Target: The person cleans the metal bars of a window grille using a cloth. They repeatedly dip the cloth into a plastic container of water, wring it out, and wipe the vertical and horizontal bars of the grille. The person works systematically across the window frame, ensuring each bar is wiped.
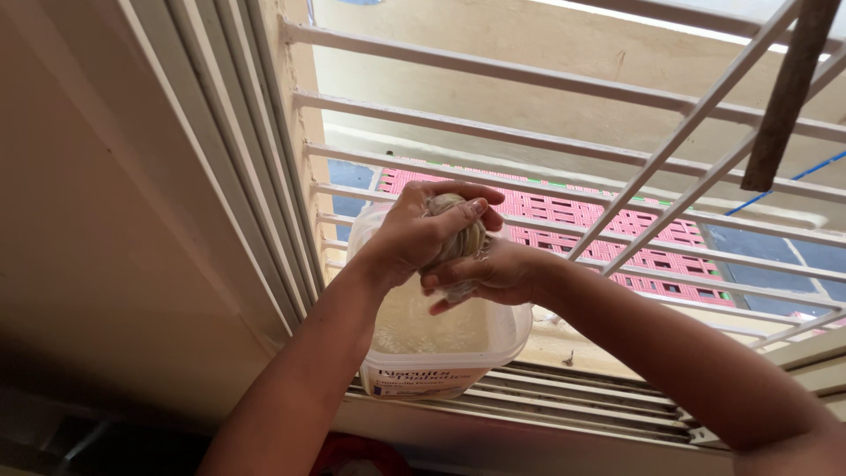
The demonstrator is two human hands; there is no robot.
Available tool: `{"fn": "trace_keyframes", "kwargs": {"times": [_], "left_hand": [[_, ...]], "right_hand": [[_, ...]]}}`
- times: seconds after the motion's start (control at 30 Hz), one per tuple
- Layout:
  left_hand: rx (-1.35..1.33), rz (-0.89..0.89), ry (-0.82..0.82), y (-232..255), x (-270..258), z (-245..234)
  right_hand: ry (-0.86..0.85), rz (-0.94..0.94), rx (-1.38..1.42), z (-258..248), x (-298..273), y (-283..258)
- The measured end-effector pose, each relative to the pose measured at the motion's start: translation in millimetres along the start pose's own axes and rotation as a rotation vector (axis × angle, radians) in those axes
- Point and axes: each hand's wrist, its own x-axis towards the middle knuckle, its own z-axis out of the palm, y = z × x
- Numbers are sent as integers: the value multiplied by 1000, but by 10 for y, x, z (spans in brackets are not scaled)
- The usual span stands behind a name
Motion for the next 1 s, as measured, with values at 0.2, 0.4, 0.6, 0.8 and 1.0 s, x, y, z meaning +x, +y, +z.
{"fn": "trace_keyframes", "kwargs": {"times": [0.2,0.4,0.6,0.8,1.0], "left_hand": [[129,24,214,-50,43,27],[218,-2,419,-207,123,31],[659,145,555,-242,152,98],[841,109,701,-150,125,185],[840,52,775,-88,159,125]], "right_hand": [[119,65,-61,113,42,-56],[136,63,-84,42,125,35],[502,148,-397,229,202,31],[527,-313,-813,241,248,82],[509,12,-1343,434,230,-134]]}}
